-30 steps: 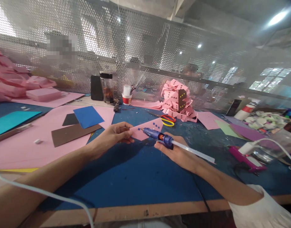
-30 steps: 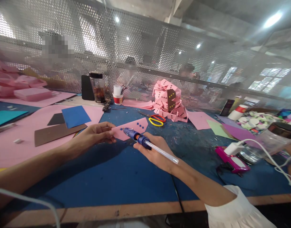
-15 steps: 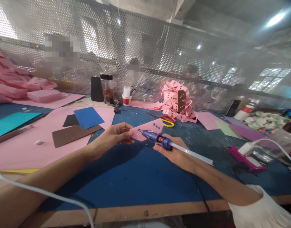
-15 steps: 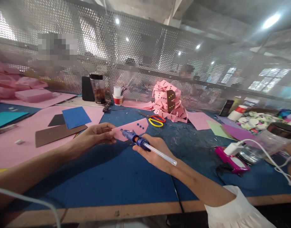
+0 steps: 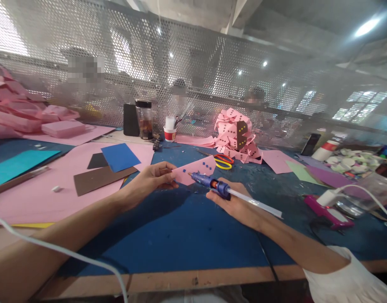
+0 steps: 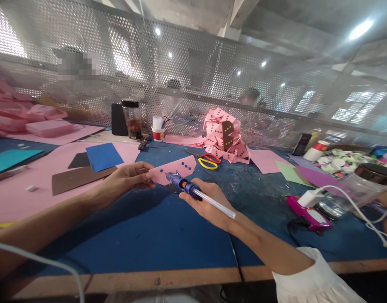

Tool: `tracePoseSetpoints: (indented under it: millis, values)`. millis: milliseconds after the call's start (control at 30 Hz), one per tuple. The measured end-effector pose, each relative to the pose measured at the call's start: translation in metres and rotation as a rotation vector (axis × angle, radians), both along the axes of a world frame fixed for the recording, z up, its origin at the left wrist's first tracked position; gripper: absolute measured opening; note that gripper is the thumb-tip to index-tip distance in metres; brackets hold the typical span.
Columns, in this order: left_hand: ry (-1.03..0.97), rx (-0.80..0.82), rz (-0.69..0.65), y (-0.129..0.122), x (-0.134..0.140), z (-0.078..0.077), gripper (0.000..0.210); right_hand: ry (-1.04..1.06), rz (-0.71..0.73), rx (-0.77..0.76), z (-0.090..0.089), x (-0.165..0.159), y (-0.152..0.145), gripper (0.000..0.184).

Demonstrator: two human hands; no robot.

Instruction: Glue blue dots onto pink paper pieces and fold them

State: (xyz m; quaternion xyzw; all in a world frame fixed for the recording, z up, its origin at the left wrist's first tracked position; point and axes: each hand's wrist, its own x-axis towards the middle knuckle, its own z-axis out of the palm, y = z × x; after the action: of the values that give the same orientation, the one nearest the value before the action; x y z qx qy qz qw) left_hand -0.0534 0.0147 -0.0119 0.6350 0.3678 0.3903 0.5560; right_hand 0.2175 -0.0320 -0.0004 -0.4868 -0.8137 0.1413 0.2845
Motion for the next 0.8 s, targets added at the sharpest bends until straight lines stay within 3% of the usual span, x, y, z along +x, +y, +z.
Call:
tracePoseSetpoints:
  millis: [233,533,800]
  values:
    - [-0.009,-0.023,0.016,-0.004,0.002,0.005,0.031,-0.015,0.004,-0.004,0.002,-0.001,-0.001,0.03]
    - [0.012,0.009,0.001,0.005,-0.001,-0.007,0.028,-0.013,0.006,0.018,-0.003,-0.001,0.001,0.031]
    - [0.015,0.003,-0.013,-0.005,0.002,0.005,0.027,-0.028,0.009,0.021,-0.003,0.0,0.002,0.03]
